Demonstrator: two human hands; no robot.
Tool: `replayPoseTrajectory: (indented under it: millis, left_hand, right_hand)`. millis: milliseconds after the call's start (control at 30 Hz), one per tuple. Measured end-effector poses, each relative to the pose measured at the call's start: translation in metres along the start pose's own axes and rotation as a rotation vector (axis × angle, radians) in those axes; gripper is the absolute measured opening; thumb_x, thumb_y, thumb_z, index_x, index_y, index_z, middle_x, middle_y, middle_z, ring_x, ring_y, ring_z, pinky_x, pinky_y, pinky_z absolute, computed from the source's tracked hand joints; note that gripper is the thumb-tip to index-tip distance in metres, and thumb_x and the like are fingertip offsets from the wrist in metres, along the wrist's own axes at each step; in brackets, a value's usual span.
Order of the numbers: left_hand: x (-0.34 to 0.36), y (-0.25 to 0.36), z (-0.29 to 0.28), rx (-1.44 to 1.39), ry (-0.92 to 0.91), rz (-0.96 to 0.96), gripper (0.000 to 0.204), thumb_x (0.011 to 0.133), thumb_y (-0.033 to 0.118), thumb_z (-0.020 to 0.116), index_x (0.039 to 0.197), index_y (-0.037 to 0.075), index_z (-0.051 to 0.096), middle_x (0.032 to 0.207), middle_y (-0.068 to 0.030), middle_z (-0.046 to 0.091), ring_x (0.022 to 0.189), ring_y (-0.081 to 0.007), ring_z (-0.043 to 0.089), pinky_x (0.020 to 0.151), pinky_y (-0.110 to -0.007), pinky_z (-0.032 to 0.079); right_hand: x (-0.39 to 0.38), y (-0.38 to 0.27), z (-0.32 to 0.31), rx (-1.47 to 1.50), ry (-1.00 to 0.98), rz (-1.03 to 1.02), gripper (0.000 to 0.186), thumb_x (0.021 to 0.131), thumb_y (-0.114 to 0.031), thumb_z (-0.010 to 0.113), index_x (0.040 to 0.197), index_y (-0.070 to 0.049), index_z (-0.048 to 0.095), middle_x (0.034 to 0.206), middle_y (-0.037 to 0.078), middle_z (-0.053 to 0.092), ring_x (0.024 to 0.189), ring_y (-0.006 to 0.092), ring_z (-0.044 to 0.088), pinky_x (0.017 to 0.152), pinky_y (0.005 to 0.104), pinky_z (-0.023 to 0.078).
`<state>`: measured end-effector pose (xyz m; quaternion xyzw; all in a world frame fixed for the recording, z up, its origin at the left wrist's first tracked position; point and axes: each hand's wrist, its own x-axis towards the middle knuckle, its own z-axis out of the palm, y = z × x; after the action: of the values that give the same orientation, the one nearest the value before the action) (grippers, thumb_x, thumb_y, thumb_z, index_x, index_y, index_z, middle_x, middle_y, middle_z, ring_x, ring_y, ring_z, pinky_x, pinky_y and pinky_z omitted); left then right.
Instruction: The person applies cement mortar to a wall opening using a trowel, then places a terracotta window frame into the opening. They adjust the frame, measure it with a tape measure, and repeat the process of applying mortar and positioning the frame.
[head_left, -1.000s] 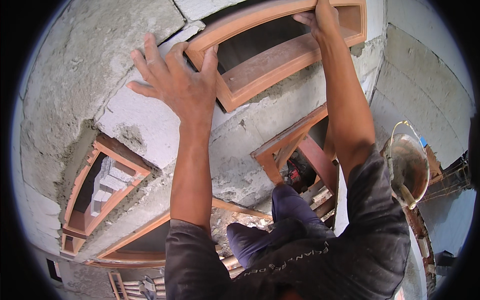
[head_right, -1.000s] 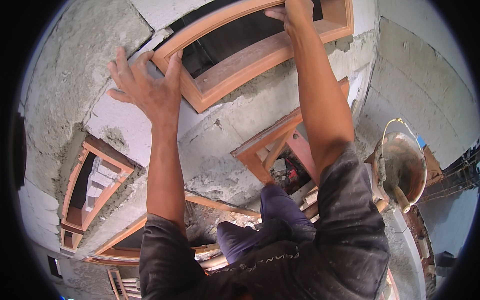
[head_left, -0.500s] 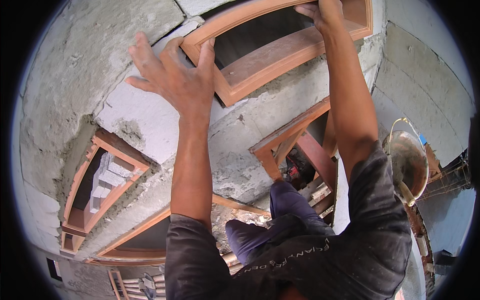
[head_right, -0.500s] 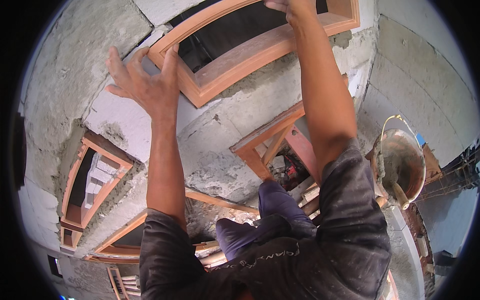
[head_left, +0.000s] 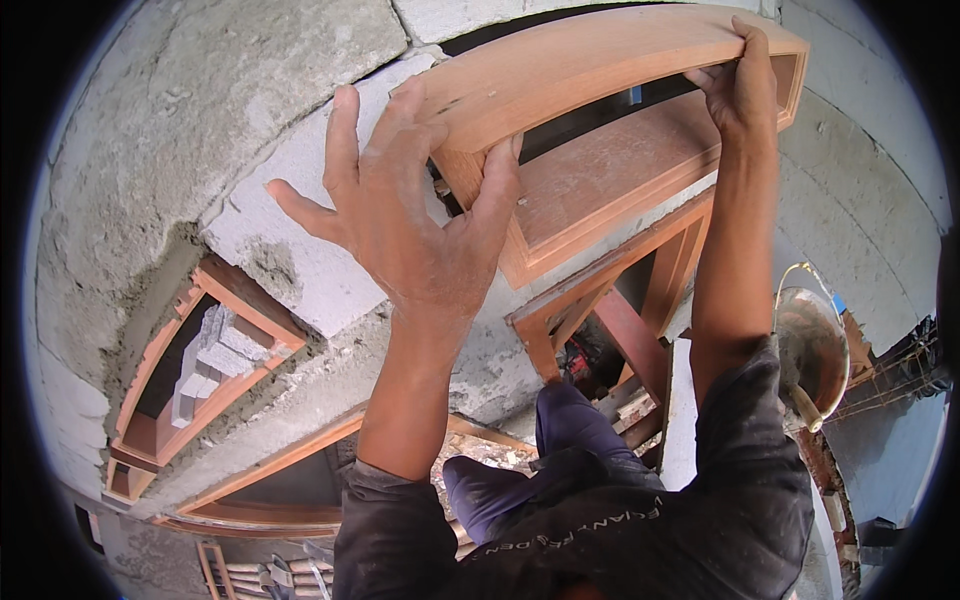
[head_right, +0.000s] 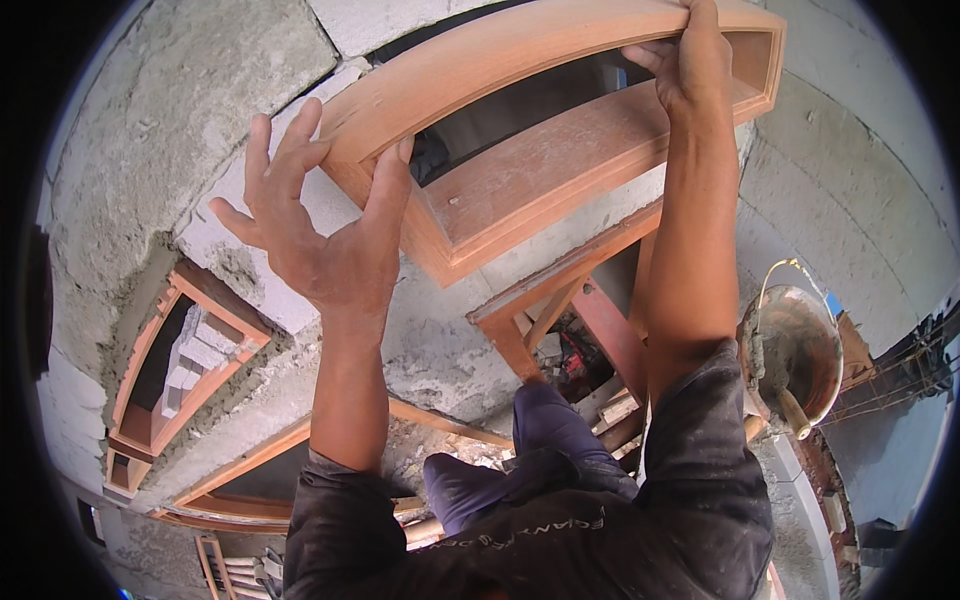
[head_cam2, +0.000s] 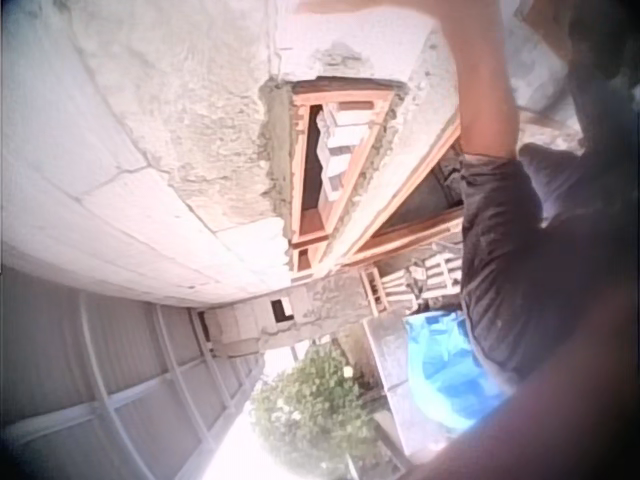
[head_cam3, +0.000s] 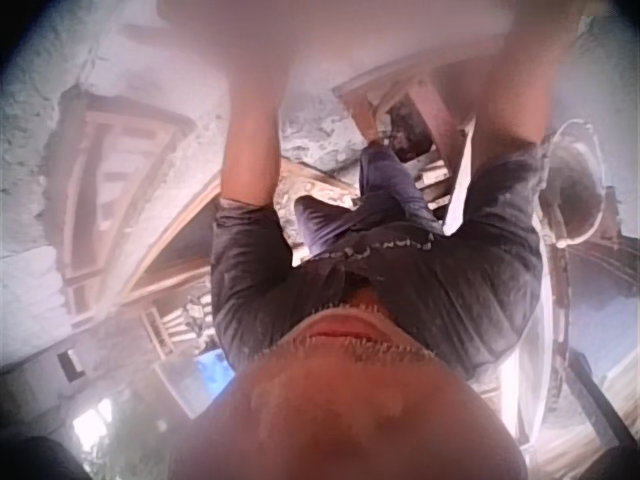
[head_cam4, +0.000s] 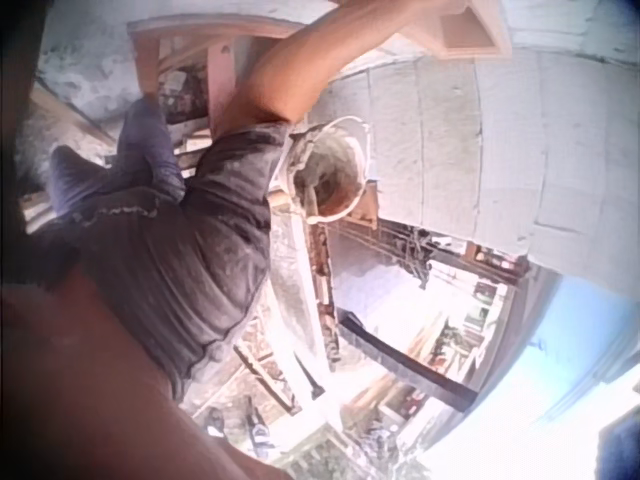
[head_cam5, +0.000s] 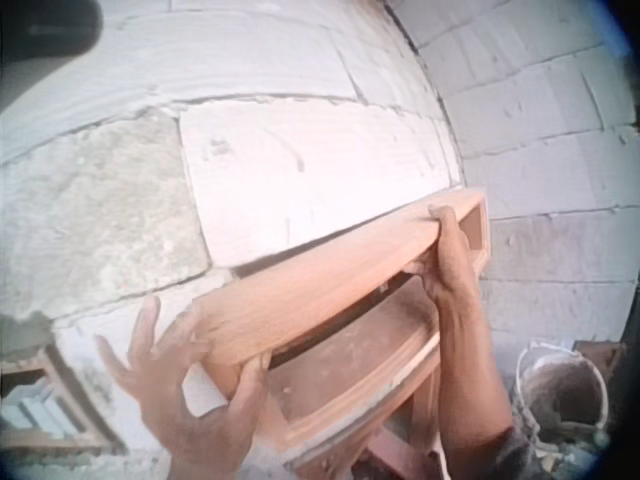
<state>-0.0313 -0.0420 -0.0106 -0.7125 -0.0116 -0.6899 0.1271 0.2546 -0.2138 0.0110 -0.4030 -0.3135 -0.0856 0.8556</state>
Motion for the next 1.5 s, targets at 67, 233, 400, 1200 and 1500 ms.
replayPoseTrajectory:
  millis: [67,233,400,1200,1500]
  left_hand:
    - [-0.006,0.006,-0.018,-0.088,-0.047,0.014,0.055,0.066,0.02,0.083,0.11,0.016,0.051,0.118,-0.0073,0.062,0.123,-0.0306,0.049,0.11,-0.057,-0.002]
    - [-0.027,0.031,-0.078,-0.292,-0.223,0.009,0.052,0.067,0.021,0.08,0.108,0.017,0.048,0.114,-0.0055,0.063,0.117,-0.0286,0.054,0.112,-0.056,-0.002]
    - [-0.1,0.025,-0.133,-0.37,-0.487,-0.075,0.032,0.072,0.032,0.079,0.09,0.016,0.057,0.107,-0.0013,0.064,0.109,-0.0242,0.059,0.109,-0.061,0.013]
    - [-0.26,0.027,-0.071,-0.805,-1.924,-1.045,0.04,0.091,0.031,0.053,0.108,-0.005,0.058,0.088,-0.0068,0.062,0.08,-0.012,0.054,0.073,-0.028,0.045]
    - [-0.287,0.045,-0.073,-0.773,-1.924,-0.992,0.039,0.086,0.032,0.06,0.099,-0.004,0.063,0.08,-0.011,0.065,0.073,-0.0159,0.059,0.069,-0.031,0.047]
  right_hand:
    - [-0.031,-0.018,0.015,0.076,0.101,-0.074,0.056,0.087,-0.032,0.053,0.12,0.011,0.038,0.109,0.023,0.051,0.091,0.0259,0.064,0.067,0.036,0.06]
    - [-0.111,-0.054,0.006,0.161,0.262,-0.038,0.059,0.085,-0.029,0.052,0.125,0.01,0.033,0.115,0.022,0.05,0.111,0.0274,0.054,0.091,0.037,0.049]
    - [-0.217,-0.04,-0.022,0.11,0.426,0.178,0.059,0.083,-0.027,0.053,0.129,0.004,0.033,0.119,0.021,0.048,0.111,0.0286,0.053,0.092,0.0392,0.047]
    - [-0.448,0.049,-0.053,-0.302,-0.346,1.087,0.037,0.093,-0.034,0.052,0.098,0.0,0.064,0.09,0.012,0.067,0.089,0.0247,0.063,0.079,0.0347,0.048]
    - [-0.282,-0.055,-0.321,-2.109,-0.354,0.914,0.05,0.09,-0.051,0.047,0.095,-0.006,0.07,0.094,0.017,0.068,0.091,0.0301,0.065,0.085,0.0441,0.046]
